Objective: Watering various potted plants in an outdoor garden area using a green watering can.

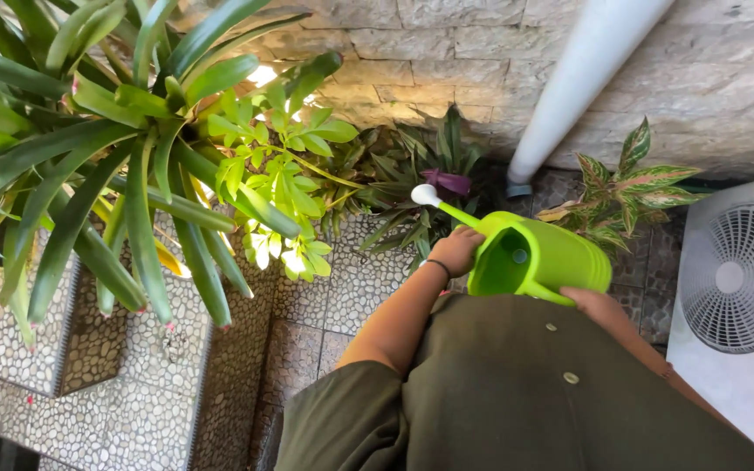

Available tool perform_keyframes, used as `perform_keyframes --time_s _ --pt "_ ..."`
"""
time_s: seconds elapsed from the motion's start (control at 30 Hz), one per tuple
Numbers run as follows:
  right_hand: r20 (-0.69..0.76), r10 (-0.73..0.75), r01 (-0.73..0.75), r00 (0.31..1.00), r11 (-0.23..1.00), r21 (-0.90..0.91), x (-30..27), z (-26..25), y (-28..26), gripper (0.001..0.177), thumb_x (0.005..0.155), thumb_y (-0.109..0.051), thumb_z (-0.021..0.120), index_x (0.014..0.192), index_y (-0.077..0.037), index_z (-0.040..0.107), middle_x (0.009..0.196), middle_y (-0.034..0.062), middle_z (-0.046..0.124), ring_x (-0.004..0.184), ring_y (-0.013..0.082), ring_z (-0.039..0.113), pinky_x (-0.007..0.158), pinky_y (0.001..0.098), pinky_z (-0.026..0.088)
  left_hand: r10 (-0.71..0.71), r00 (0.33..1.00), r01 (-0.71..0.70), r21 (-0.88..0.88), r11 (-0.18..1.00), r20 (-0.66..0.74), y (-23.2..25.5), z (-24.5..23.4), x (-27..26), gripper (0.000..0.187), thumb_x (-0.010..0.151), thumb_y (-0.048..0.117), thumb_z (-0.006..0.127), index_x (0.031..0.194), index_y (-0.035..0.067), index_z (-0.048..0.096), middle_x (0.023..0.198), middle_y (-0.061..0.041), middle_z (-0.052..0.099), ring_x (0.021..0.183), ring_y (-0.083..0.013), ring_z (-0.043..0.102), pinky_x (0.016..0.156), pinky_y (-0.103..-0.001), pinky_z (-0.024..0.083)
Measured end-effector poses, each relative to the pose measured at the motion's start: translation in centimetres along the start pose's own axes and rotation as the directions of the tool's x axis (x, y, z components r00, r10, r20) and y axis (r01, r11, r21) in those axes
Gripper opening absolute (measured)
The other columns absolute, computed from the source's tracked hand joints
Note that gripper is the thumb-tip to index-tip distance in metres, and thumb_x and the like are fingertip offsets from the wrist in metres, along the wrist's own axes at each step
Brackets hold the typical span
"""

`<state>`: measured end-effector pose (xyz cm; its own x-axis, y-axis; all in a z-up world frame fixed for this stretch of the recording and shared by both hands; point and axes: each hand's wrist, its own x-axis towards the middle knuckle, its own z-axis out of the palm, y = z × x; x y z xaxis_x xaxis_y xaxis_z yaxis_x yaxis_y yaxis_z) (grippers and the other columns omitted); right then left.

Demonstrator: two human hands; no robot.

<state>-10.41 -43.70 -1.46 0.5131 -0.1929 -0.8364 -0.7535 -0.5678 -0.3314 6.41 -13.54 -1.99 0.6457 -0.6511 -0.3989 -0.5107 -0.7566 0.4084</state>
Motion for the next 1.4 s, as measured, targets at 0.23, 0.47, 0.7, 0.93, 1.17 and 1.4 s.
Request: perform_keyframes --time_s 0.23,0.47,0.7,0.93,1.17,1.4 --pt "0.066 -0.18 0.19 0.981 0.962 -0.195 0.3 1.2 -1.9 0.041 0.099 -0.04 0.054 0.135 -0.056 0.065 0.122 0.001 0.08 0.12 0.0178 0.071 0.109 0.0312 0.053 -0.061 0.998 0.062 -0.012 0.998 0.033 -2.3 -1.0 -1.8 0.04 0.097 0.013 0.055 0.134 0.027 0.059 0.135 0.004 0.059 0.147 -0.0236 0.041 0.105 -0.043 0.058" --pt "-0.155 -0.45 0.476 0.879 0.836 0.272 -3.0 1.4 5.7 0.042 0.102 -0.02 0.052 0.14 -0.018 0.07 0.134 0.0115 0.072 0.119 0.0292 0.068 0.121 0.0381 0.039 0.049 0.998 -0.052 0.063 0.997 0.048 2.1 -0.2 2.3 0.04 0.097 0.016 0.052 0.133 0.033 0.058 0.136 0.008 0.059 0.146 -0.019 0.041 0.102 -0.041 0.06" --pt "-0.548 -0.569 0.548 0.613 0.806 -0.223 0.5 4.4 23.3 0.067 0.078 -0.011 0.067 0.144 -0.017 0.064 0.142 0.011 0.067 0.127 0.029 0.065 0.108 0.0383 0.048 0.312 0.924 -0.311 -0.04 0.95 0.221 11.0 0.1 6.9 0.065 0.096 0.023 0.067 0.155 0.029 0.04 0.165 -0.003 0.037 0.152 -0.0317 0.032 0.099 -0.053 0.054" --pt "-0.809 -0.018 0.026 0.587 1.0 -0.003 -17.0 -3.7 18.2 0.06 0.099 -0.056 0.07 0.104 0.004 0.077 0.054 0.0085 0.047 0.056 0.0196 0.042 0.058 0.0396 0.039 0.151 0.903 -0.164 -0.002 0.986 0.401 13.6 -1.5 6.0 0.072 0.096 0.037 0.06 0.161 0.034 0.03 0.163 -0.007 0.039 0.139 -0.0331 0.05 0.097 -0.05 0.053" --pt "-0.841 -0.16 0.029 0.517 0.985 -0.17 -16.9 -7.5 23.9 0.043 0.103 -0.051 0.076 0.111 -0.01 0.08 0.085 0.0068 0.074 0.081 0.023 0.071 0.076 0.0353 0.056 -0.284 0.832 0.351 -0.057 0.935 0.476 5.2 -0.5 -0.4 0.056 0.094 0.033 0.061 0.149 0.025 0.054 0.145 -0.008 0.06 0.113 -0.0295 0.066 0.076 -0.042 0.057" --pt "-0.713 -0.066 -0.143 0.698 0.963 -0.229 -14.1 -9.0 23.9 0.062 0.094 -0.073 0.063 0.131 -0.025 0.08 0.081 0.0049 0.08 0.085 0.0238 0.077 0.078 0.0337 0.059 -0.57 0.695 0.667 -0.095 0.739 0.438 -2.1 3.9 -9.5 0.051 0.091 0.041 0.061 0.14 0.029 0.059 0.13 -0.005 0.069 0.091 -0.0253 0.071 0.083 -0.043 0.056"
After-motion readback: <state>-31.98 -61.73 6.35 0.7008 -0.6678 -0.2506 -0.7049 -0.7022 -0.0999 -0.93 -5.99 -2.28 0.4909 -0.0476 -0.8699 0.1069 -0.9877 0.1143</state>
